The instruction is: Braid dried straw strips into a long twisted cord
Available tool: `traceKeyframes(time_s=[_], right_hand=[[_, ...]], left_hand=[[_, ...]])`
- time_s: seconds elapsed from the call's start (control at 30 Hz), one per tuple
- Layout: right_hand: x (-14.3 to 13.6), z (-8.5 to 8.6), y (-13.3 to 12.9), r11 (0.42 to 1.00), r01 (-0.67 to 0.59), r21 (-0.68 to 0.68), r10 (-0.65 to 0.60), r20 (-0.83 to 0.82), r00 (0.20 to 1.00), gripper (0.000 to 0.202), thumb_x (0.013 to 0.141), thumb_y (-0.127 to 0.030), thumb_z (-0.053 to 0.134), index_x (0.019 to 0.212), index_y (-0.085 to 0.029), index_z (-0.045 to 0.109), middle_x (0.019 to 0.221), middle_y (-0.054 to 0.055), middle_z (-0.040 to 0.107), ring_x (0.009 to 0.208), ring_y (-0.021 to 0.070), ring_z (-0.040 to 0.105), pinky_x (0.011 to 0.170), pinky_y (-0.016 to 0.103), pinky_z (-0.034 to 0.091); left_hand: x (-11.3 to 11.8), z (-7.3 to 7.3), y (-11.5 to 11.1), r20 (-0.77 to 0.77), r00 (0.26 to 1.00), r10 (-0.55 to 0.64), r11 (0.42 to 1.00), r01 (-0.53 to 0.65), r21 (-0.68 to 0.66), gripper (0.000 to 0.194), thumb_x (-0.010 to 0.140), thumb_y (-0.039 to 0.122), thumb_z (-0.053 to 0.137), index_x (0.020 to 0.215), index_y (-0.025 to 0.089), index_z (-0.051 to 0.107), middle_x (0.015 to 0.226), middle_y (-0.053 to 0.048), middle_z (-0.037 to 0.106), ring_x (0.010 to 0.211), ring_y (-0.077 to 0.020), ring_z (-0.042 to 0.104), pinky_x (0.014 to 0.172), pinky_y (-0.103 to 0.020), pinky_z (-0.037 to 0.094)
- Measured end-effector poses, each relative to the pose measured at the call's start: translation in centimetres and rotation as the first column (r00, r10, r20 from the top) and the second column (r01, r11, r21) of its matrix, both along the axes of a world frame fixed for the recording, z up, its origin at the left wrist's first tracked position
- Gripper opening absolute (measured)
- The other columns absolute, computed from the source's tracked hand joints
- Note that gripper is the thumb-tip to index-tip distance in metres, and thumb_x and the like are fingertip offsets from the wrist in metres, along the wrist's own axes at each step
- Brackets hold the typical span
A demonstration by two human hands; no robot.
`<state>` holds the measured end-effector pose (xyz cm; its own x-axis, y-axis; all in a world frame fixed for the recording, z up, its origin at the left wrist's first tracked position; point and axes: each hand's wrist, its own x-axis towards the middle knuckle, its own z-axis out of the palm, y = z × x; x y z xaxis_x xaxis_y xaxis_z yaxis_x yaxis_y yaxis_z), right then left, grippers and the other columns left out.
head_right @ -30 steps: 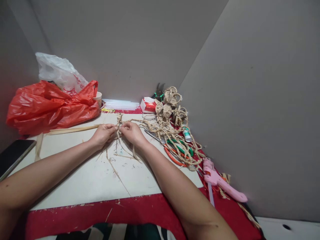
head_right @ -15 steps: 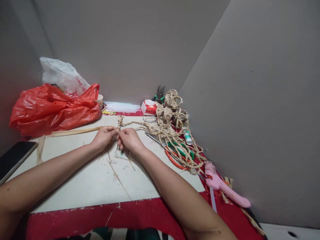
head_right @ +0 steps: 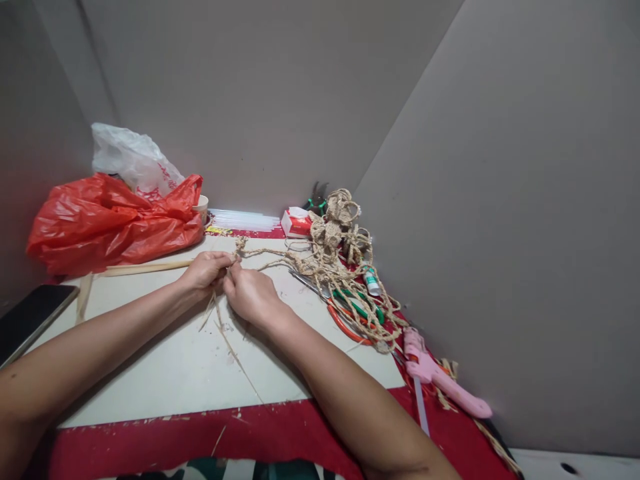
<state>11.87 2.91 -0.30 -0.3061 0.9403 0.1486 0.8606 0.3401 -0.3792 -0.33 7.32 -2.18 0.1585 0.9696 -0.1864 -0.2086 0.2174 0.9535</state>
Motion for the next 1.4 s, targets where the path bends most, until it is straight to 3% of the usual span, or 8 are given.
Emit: traceKeyframes(time_s=[0.1, 0.27, 0.47, 0.57, 0.7, 0.9, 1.13, 1.4], right_hand=[[1.8, 1.6, 0.7, 1.000, -0.002, -0.016, -0.003, -0.329, 0.944, 0.032, 0.087, -0.040, 0.048, 0.070, -0.015, 0.061, 0.066, 0.006, 0.063, 0.061, 0.0156, 0.056, 0.056, 0.025, 0.039], [2.9, 1.7, 3.0, 0.982, 0.074, -0.173, -0.181, -0.764, 0.619, 0.022, 0.082, -0.036, 0.057, 0.075, -0.015, 0.059, 0.076, 0.006, 0.064, 0.069, 0.0134, 0.060, 0.060, 0.022, 0.045], [0.9, -0.9, 3.9, 0.716, -0.367, -0.593, -0.387, -0.776, 0.499, 0.028, 0.083, -0.041, 0.056, 0.071, -0.016, 0.051, 0.051, -0.005, 0.047, 0.038, 0.0043, 0.034, 0.037, 0.016, 0.028], [1.4, -1.0, 4.1, 0.681, -0.399, -0.614, -0.375, -0.761, 0.529, 0.030, 0.081, -0.043, 0.058, 0.070, -0.017, 0.049, 0.044, -0.010, 0.029, 0.034, 0.0021, 0.015, 0.032, 0.015, 0.010], [2.5, -1.1, 4.6, 0.584, -0.470, -0.661, -0.385, -0.736, 0.557, 0.033, 0.083, -0.045, 0.055, 0.068, -0.017, 0.046, 0.044, -0.011, 0.026, 0.034, 0.0027, 0.013, 0.032, 0.015, 0.007], [2.6, -1.8, 4.7, 0.483, -0.586, -0.651, -0.504, -0.754, 0.421, 0.034, 0.089, -0.035, 0.046, 0.061, -0.017, 0.041, 0.044, -0.011, 0.019, 0.036, 0.0031, 0.008, 0.031, 0.013, 0.008], [1.7, -2.1, 4.1, 0.598, -0.425, -0.680, -0.598, -0.731, 0.329, 0.018, 0.081, -0.020, 0.049, 0.064, -0.015, 0.048, 0.040, -0.011, 0.019, 0.035, 0.0033, 0.008, 0.031, 0.014, 0.009], [0.1, -2.8, 3.0, 0.767, -0.162, -0.621, -0.545, -0.763, 0.348, 0.016, 0.072, -0.016, 0.051, 0.056, -0.016, 0.048, 0.033, -0.010, 0.026, 0.029, 0.0031, 0.016, 0.031, 0.018, 0.009]], left_hand=[[-0.5, 0.7, 0.4, 0.027, 0.999, -0.019, 1.000, 0.019, -0.005, 0.004, 0.060, 0.014, 0.060, 0.061, 0.010, 0.060, 0.040, 0.004, 0.045, 0.031, -0.0020, 0.024, 0.035, -0.020, 0.011], [-0.8, 0.5, 0.9, 0.064, 0.991, -0.116, 0.993, 0.117, -0.012, 0.005, 0.058, 0.014, 0.063, 0.059, 0.010, 0.060, 0.039, 0.005, 0.041, 0.032, -0.0007, 0.017, 0.035, -0.020, 0.005], [-0.6, 0.3, 0.5, 0.039, 0.991, -0.125, 0.992, 0.126, -0.024, 0.010, 0.062, 0.013, 0.060, 0.054, 0.013, 0.054, 0.034, 0.006, 0.033, 0.031, -0.0018, 0.019, 0.036, -0.020, 0.008], [-0.5, 0.4, 0.2, -0.007, 0.990, -0.138, 0.990, 0.138, -0.001, 0.012, 0.065, 0.014, 0.060, 0.055, 0.013, 0.053, 0.036, 0.006, 0.038, 0.031, -0.0017, 0.020, 0.036, -0.020, 0.009], [0.0, -0.3, 0.1, -0.028, 0.989, -0.148, 0.985, 0.150, 0.085, 0.008, 0.066, 0.014, 0.059, 0.061, 0.014, 0.052, 0.050, 0.000, 0.055, 0.038, -0.0052, 0.041, 0.041, -0.018, 0.027], [-0.1, -1.6, 0.9, -0.240, 0.967, -0.083, 0.909, 0.172, 0.379, 0.009, 0.076, 0.019, 0.052, 0.068, 0.015, 0.053, 0.061, -0.001, 0.059, 0.060, -0.0104, 0.053, 0.062, -0.022, 0.041], [-0.9, -0.6, 0.7, -0.635, 0.772, 0.016, 0.788, 0.381, 0.483, 0.010, 0.074, 0.014, 0.048, 0.069, 0.017, 0.057, 0.062, 0.001, 0.056, 0.062, -0.0139, 0.049, 0.060, -0.023, 0.035], [-1.3, 0.9, 0.2, -0.807, 0.583, 0.095, 0.779, 0.462, 0.425, 0.008, 0.066, 0.016, 0.062, 0.059, 0.019, 0.059, 0.054, 0.000, 0.054, 0.052, -0.0130, 0.041, 0.053, -0.024, 0.025]])
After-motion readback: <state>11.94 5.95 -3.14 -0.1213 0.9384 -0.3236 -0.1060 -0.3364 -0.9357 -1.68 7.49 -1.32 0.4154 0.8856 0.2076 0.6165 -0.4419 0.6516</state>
